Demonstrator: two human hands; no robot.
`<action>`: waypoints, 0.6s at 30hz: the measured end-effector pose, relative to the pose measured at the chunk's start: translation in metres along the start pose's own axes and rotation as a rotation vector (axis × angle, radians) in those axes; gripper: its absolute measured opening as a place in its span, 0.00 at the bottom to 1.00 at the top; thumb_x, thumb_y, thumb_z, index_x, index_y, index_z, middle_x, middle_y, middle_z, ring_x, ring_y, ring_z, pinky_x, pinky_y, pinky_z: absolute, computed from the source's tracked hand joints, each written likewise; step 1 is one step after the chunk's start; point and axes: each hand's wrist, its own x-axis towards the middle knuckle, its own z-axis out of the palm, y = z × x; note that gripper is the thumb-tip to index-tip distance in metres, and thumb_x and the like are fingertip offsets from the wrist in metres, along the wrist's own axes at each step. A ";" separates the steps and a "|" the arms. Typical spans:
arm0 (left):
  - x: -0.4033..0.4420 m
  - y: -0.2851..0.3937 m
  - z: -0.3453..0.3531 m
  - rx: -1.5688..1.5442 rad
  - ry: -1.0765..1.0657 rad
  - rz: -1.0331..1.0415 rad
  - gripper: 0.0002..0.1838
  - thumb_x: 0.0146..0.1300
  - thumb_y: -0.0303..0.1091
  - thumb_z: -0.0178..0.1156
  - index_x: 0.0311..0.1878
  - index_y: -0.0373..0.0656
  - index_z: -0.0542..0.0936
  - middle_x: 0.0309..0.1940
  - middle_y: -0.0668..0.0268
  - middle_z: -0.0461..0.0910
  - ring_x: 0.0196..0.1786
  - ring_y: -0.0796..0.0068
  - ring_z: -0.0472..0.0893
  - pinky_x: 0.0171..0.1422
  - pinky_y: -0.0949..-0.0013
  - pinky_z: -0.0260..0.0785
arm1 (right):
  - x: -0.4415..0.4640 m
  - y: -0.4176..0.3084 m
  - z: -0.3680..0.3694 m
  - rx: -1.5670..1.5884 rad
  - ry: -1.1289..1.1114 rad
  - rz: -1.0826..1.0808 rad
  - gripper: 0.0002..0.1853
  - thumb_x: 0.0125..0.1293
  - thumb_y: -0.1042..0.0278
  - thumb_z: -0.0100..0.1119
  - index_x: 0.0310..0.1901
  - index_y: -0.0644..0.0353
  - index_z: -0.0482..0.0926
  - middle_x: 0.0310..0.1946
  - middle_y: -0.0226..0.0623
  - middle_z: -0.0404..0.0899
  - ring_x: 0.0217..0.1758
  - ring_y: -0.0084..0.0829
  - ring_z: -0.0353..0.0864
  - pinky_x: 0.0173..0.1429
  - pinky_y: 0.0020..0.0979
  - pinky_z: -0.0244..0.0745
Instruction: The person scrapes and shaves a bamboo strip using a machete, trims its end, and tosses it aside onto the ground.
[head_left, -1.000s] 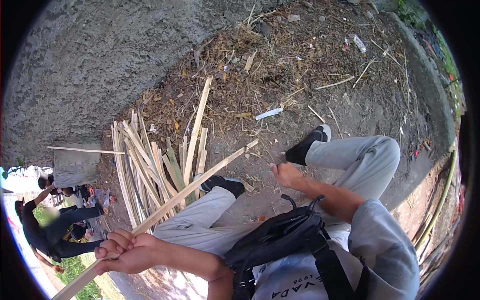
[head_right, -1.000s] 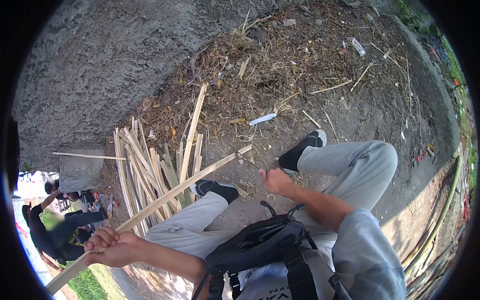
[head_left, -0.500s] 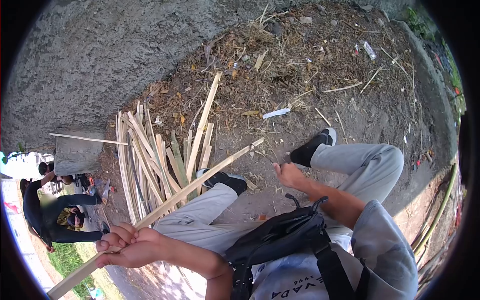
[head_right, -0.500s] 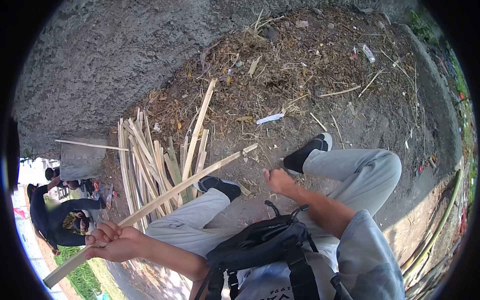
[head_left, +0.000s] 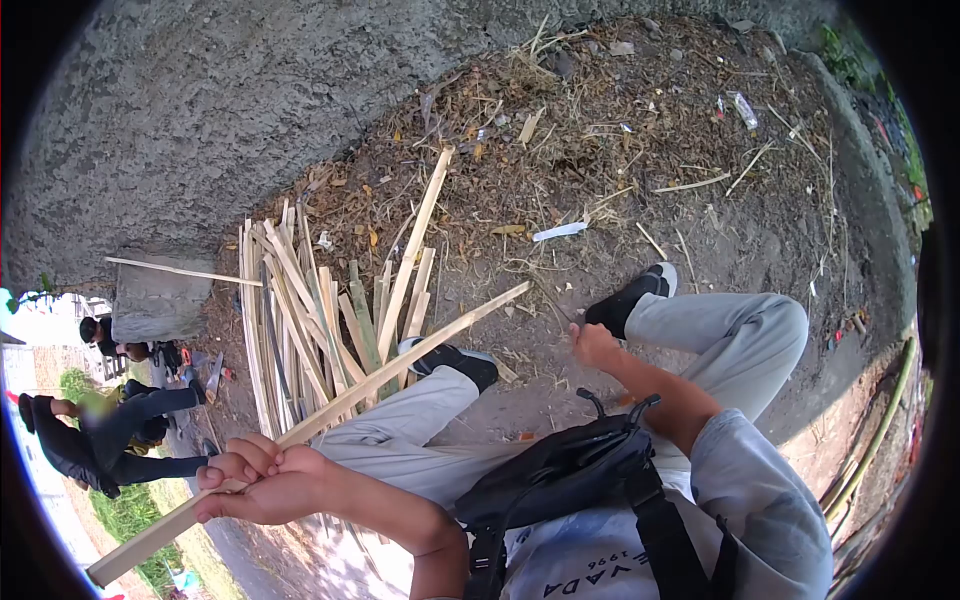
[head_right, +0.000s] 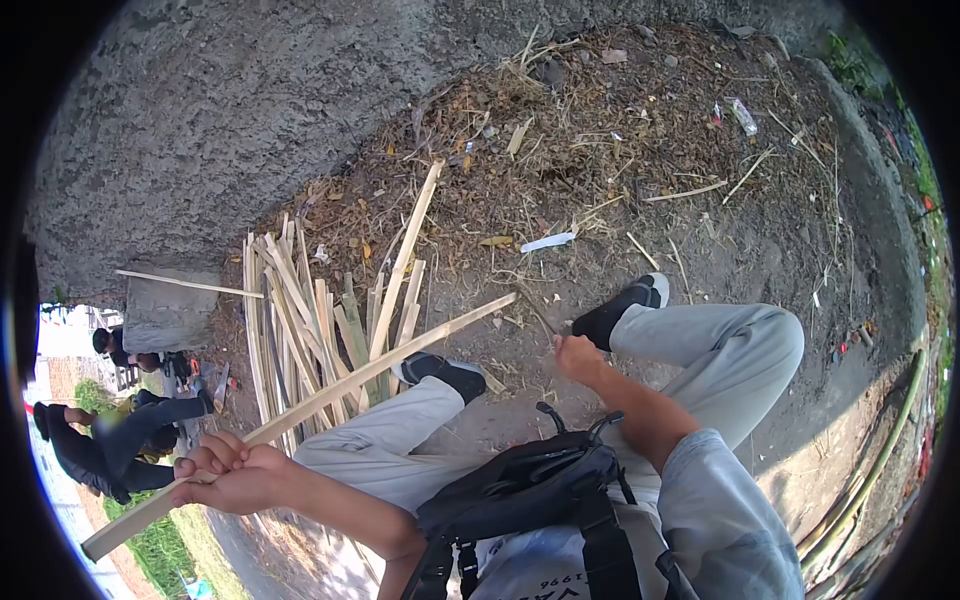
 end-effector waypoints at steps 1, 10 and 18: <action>-0.001 0.000 0.000 -0.007 -0.006 0.001 0.25 0.75 0.59 0.41 0.31 0.47 0.67 0.16 0.75 0.52 0.16 0.84 0.48 0.17 0.77 0.39 | 0.005 0.003 0.000 -0.023 0.000 0.045 0.34 0.74 0.45 0.36 0.36 0.71 0.84 0.36 0.65 0.81 0.46 0.63 0.81 0.55 0.55 0.76; 0.001 0.000 -0.006 -0.006 -0.028 0.002 0.25 0.75 0.59 0.42 0.32 0.47 0.68 0.16 0.74 0.53 0.16 0.84 0.49 0.17 0.78 0.40 | -0.009 -0.013 -0.007 -0.026 -0.040 0.015 0.33 0.74 0.45 0.36 0.39 0.70 0.84 0.43 0.69 0.79 0.51 0.62 0.80 0.58 0.54 0.75; 0.004 0.005 -0.006 -0.021 0.030 -0.023 0.25 0.75 0.57 0.42 0.33 0.46 0.71 0.16 0.74 0.54 0.15 0.84 0.49 0.15 0.78 0.40 | 0.010 0.023 0.009 -0.008 -0.013 0.057 0.34 0.74 0.45 0.37 0.39 0.72 0.83 0.42 0.70 0.79 0.49 0.64 0.80 0.56 0.55 0.75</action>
